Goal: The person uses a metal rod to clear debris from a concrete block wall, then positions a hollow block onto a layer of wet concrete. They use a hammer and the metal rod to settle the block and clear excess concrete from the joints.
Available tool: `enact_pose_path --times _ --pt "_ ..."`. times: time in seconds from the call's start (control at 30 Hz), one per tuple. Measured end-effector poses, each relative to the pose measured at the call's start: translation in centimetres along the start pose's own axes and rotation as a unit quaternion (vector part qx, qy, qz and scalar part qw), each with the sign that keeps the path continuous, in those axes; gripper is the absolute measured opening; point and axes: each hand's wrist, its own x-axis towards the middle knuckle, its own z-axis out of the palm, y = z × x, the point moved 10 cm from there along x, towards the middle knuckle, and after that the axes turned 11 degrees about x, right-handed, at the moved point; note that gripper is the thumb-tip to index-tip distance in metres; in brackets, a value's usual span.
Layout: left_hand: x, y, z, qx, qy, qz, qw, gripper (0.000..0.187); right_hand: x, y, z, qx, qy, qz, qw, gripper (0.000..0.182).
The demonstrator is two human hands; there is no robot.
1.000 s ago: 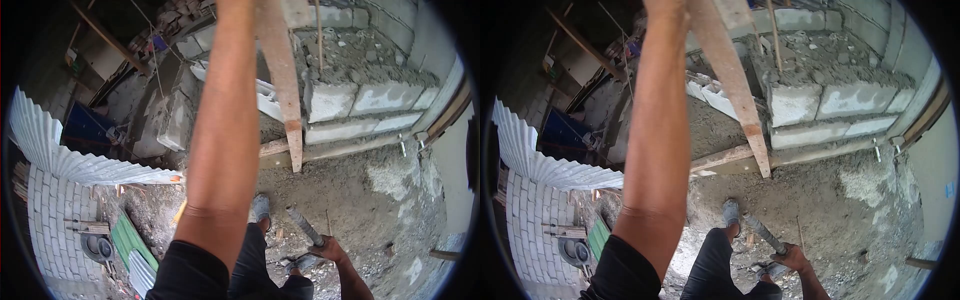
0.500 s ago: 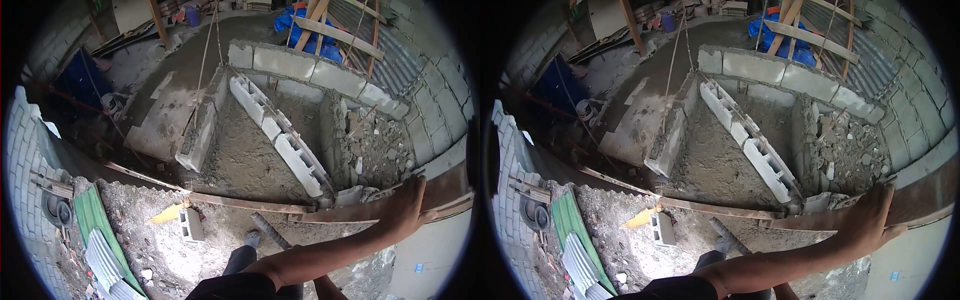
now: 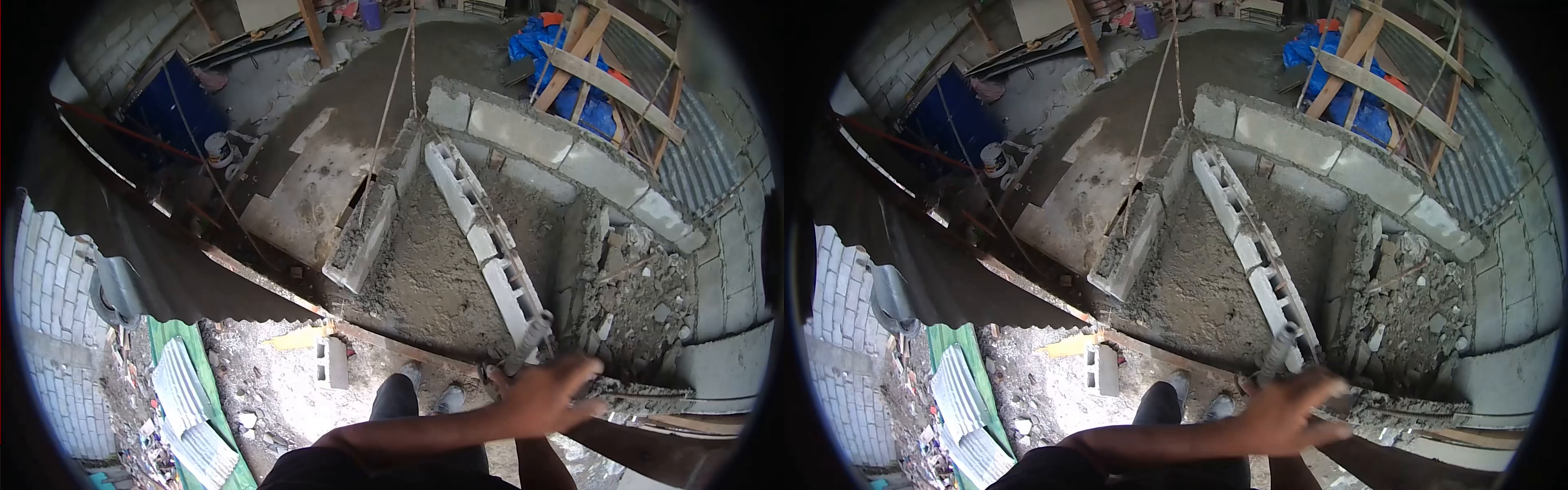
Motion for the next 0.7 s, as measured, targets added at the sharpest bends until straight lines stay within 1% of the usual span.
enact_pose_path --times 0.03,0.07,0.1,0.13,0.17,0.2,0.23,0.27,0.3,0.33,0.37,0.4,0.43,0.47,0.5,0.53,0.57,0.6,0.63,0.67,0.7 --pt "-0.5 -3.8 -2.8 0.082 0.052 -0.047 0.994 0.049 1.5 0.4 -0.1 0.057 -0.007 -0.042 0.997 0.024" --pt "-1.5 -8.6 -4.3 0.078 0.025 -0.141 0.987 0.043 2.7 1.1 -0.2 0.115 -0.012 -0.083 0.990 0.022" --pt "-3.3 -12.8 -5.4 0.148 -0.011 -0.193 0.970 0.041 3.5 0.3 -0.1 0.173 -0.015 -0.126 0.977 0.020" --pt "-5.6 -16.7 -6.5 0.216 -0.047 -0.242 0.945 0.039 2.9 -3.9 1.4 0.071 -0.020 -0.138 0.988 0.021" --pt "-8.5 -20.0 -7.4 0.191 -0.057 -0.280 0.939 0.037 3.4 -5.3 2.6 0.067 -0.017 -0.141 0.988 0.021" --pt "-11.5 -22.6 -7.9 0.163 -0.067 -0.321 0.931 0.035 3.6 -6.6 3.1 0.021 0.008 -0.149 0.989 0.021" --pt "-13.8 -23.7 -8.5 0.155 -0.078 -0.331 0.928 0.038 3.4 -7.5 3.5 -0.026 0.030 -0.153 0.987 0.020" --pt "-15.5 -24.6 -8.8 0.150 -0.086 -0.341 0.924 0.041 3.5 -8.1 4.2 0.005 0.034 -0.141 0.989 0.021" --pt "-16.5 -25.4 -8.9 0.150 -0.081 -0.337 0.926 0.041 4.4 -8.9 4.8 0.003 0.033 -0.147 0.989 0.021" --pt "-19.2 -27.7 -8.0 0.026 -0.086 -0.436 0.895 0.046 5.3 -8.9 5.9 0.005 0.004 -0.136 0.991 0.020" --pt "-21.7 -29.6 -7.0 -0.097 -0.094 -0.526 0.840 0.050 5.5 -8.7 7.0 0.010 -0.024 -0.120 0.992 0.019" --pt "-21.8 -29.8 -5.9 -0.225 -0.109 -0.560 0.790 0.059 4.7 -11.3 8.7 0.050 -0.058 -0.107 0.991 0.020" --pt "-22.0 -29.8 -5.0 -0.334 -0.122 -0.597 0.719 0.068 4.0 -13.9 9.8 0.053 -0.054 -0.104 0.992 0.020" --pt "-20.5 -29.3 -6.5 -0.389 -0.011 -0.615 0.685 0.074 3.2 -17.1 11.9 0.052 -0.110 -0.136 0.983 0.018" --pt "-19.5 -29.3 -7.7 -0.439 0.101 -0.624 0.638 0.080 2.7 -19.1 13.8 0.048 -0.167 -0.166 0.971 0.015" --pt "-17.6 -30.6 -7.9 -0.479 0.088 -0.566 0.665 0.085 3.1 -19.4 14.6 0.047 -0.163 -0.164 0.972 0.015" --pt "-16.4 -31.3 -8.3 -0.480 0.087 -0.568 0.663 0.085 3.0 -20.2 16.6 0.085 -0.238 -0.197 0.947 0.018" --pt "-13.8 -32.1 -9.9 -0.509 0.134 -0.497 0.690 0.079 2.5 -20.8 18.2 0.124 -0.313 -0.228 0.914 0.021" --pt "-11.6 -32.3 -12.0 -0.532 0.182 -0.422 0.711 0.075 3.2 -20.8 18.5 0.126 -0.315 -0.227 0.913 0.021" --pt "-10.1 -31.6 -13.4 -0.529 0.186 -0.418 0.715 0.075 3.2 -22.0 19.6 0.096 -0.365 -0.282 0.882 0.027" --pt "-9.4 -31.1 -15.2 -0.489 0.194 -0.445 0.725 0.064 3.2 -23.3 20.7 0.068 -0.412 -0.338 0.844 0.035"
